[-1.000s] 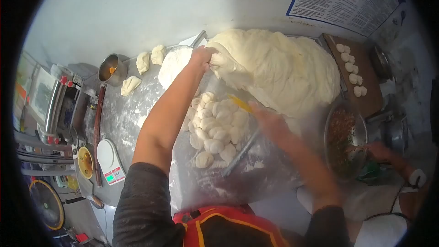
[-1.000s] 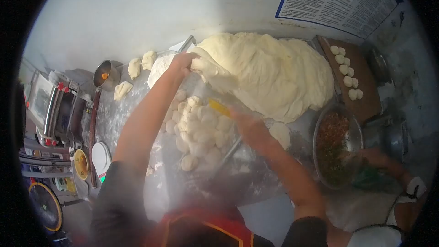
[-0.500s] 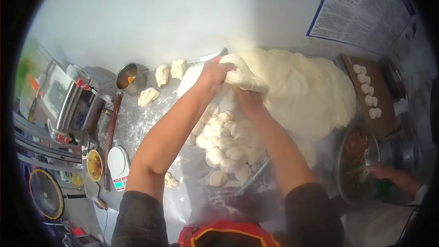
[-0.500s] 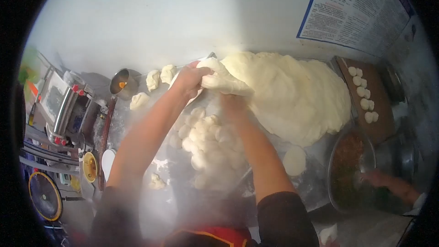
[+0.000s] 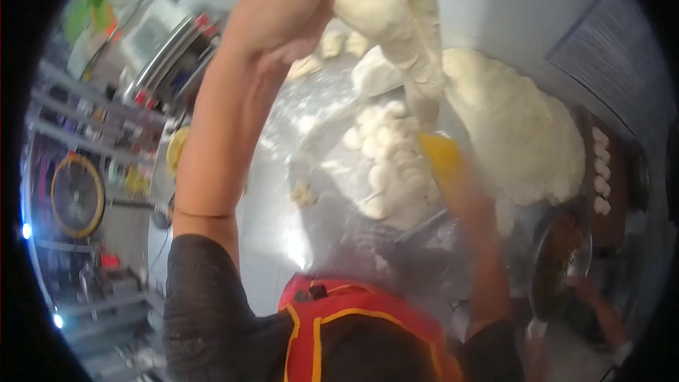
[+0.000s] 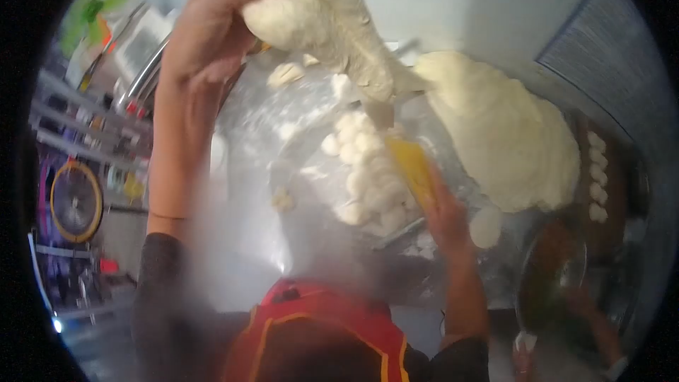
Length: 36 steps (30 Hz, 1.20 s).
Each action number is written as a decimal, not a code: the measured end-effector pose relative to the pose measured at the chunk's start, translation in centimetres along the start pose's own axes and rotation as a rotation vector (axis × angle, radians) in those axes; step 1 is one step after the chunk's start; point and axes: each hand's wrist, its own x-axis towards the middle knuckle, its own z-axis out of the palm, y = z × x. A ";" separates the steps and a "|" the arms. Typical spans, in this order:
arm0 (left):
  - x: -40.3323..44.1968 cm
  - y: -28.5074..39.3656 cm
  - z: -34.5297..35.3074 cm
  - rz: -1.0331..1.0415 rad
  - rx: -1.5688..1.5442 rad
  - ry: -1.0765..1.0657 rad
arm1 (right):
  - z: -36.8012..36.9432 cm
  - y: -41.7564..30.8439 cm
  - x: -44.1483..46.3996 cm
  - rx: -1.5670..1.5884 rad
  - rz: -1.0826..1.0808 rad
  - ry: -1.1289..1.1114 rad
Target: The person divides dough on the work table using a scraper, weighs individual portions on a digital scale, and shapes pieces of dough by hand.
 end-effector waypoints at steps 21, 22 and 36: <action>-25.6 15.9 -8.6 0.011 0.344 0.467 | 10.6 -11.8 -5.0 0.356 -0.149 -0.068; -25.8 15.1 -8.3 0.000 0.291 0.461 | 10.9 -11.8 -5.4 0.296 -0.172 -0.034; -38.8 -13.7 -20.4 -0.656 -0.427 0.494 | 15.2 -21.8 -11.2 0.236 0.201 0.056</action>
